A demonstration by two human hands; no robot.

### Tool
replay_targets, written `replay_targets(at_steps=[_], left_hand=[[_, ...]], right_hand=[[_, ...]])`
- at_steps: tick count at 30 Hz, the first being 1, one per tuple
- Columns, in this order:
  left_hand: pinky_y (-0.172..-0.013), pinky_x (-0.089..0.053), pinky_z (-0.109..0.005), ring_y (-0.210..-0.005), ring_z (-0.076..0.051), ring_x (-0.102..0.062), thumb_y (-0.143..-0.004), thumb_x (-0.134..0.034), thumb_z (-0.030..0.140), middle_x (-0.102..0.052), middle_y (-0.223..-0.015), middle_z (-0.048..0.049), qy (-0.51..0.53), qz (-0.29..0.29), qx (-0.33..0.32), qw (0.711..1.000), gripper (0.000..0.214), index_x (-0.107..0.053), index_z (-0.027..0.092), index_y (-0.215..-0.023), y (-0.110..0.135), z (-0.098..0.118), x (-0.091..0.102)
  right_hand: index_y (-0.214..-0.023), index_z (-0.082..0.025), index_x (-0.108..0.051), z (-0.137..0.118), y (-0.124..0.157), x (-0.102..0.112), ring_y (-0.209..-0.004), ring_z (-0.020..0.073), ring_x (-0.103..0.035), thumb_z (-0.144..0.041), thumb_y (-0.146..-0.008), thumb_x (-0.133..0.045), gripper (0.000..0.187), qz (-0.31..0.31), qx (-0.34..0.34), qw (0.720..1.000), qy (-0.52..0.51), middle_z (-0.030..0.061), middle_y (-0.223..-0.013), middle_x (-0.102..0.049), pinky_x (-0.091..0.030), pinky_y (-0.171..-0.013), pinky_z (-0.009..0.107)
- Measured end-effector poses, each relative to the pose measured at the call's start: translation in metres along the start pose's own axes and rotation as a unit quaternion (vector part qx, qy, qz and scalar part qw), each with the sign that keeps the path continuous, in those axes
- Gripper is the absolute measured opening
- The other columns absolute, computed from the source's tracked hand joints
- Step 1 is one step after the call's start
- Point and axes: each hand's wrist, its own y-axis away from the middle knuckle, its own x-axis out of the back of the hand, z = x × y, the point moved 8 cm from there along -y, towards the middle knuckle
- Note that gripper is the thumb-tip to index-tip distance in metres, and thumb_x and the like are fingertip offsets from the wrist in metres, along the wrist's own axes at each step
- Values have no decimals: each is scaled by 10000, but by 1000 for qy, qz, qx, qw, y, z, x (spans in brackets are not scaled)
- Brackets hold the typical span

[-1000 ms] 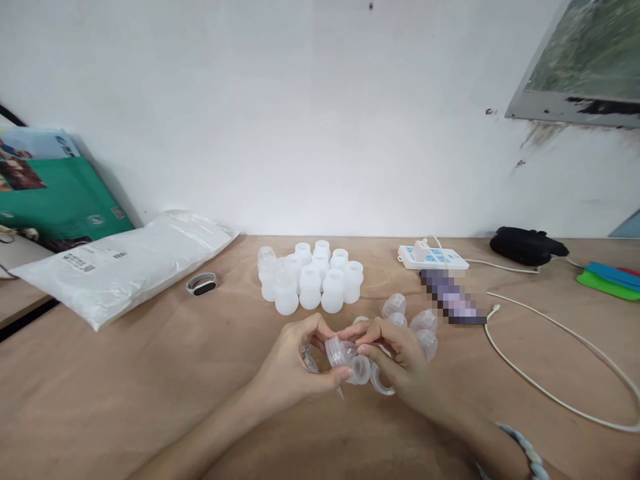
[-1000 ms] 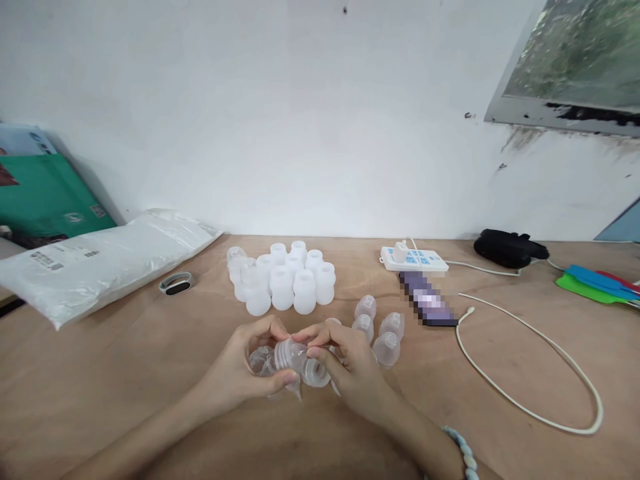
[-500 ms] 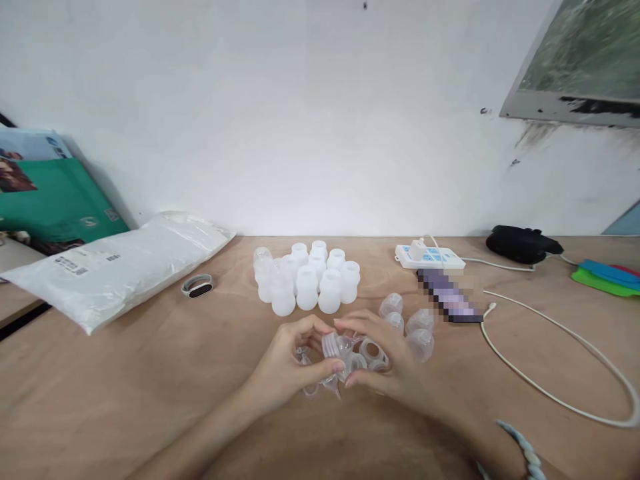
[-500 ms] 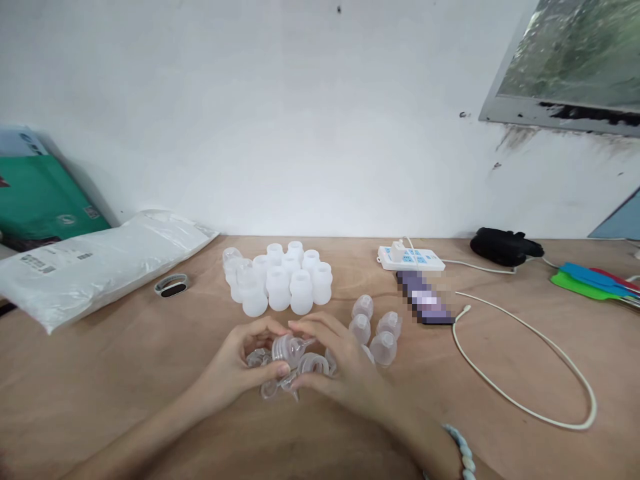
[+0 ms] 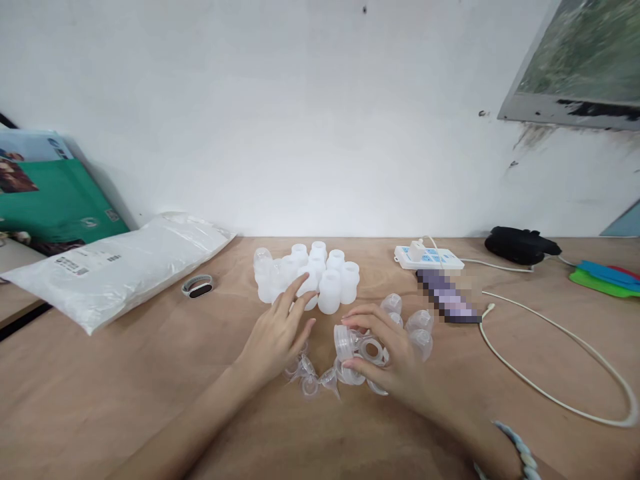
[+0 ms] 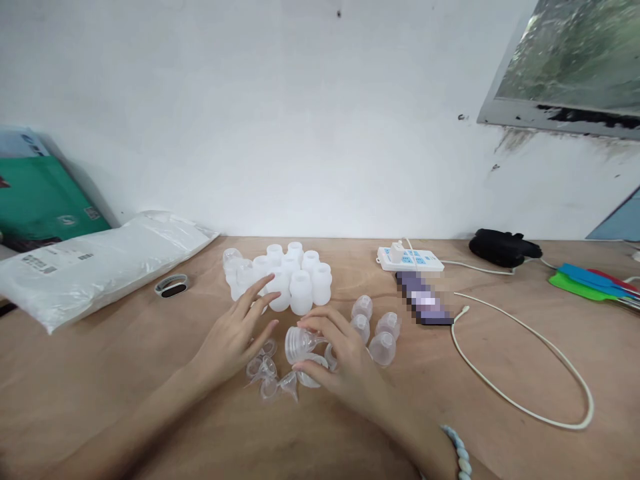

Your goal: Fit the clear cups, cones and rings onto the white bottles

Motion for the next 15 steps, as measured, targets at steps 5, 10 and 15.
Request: replay_targets(at_steps=[5, 10, 15], left_hand=[[-745, -606, -436, -1159, -327, -582, -984, -429, 218, -308, -1580, -195, -86, -34, -9, 996, 326, -472, 155, -1300, -4, -6, -10], [-811, -590, -425, -1166, -308, -563, -962, -442, 167, -438, -1495, -158, -97, -33, -28, 994, 312, -485, 170, -1271, -4, -7, -8], [-759, -571, -369, -1045, -272, -616, -962, -369, 86, -581, -1237, -143, -119, 21, -49, 991, 295, -485, 168, -1221, -2, -5, 0]], right_hand=[[-1194, -259, -563, 1, 0, -1, -1067, 251, -622, -290, -874, -716, 356, -4, -3, 1000, 4, 91, -1167, -608, -562, -850, 379], [-1200, -259, -559, 1, 0, -1, -1084, 247, -620, -265, -868, -722, 369, -1, 3, 1000, 1, 93, -1176, -608, -561, -842, 362], [-1210, -255, -563, 0, 0, 1, -1087, 247, -619, -256, -874, -714, 368, 4, -1, 1000, 0, 94, -1171, -616, -561, -830, 356]])
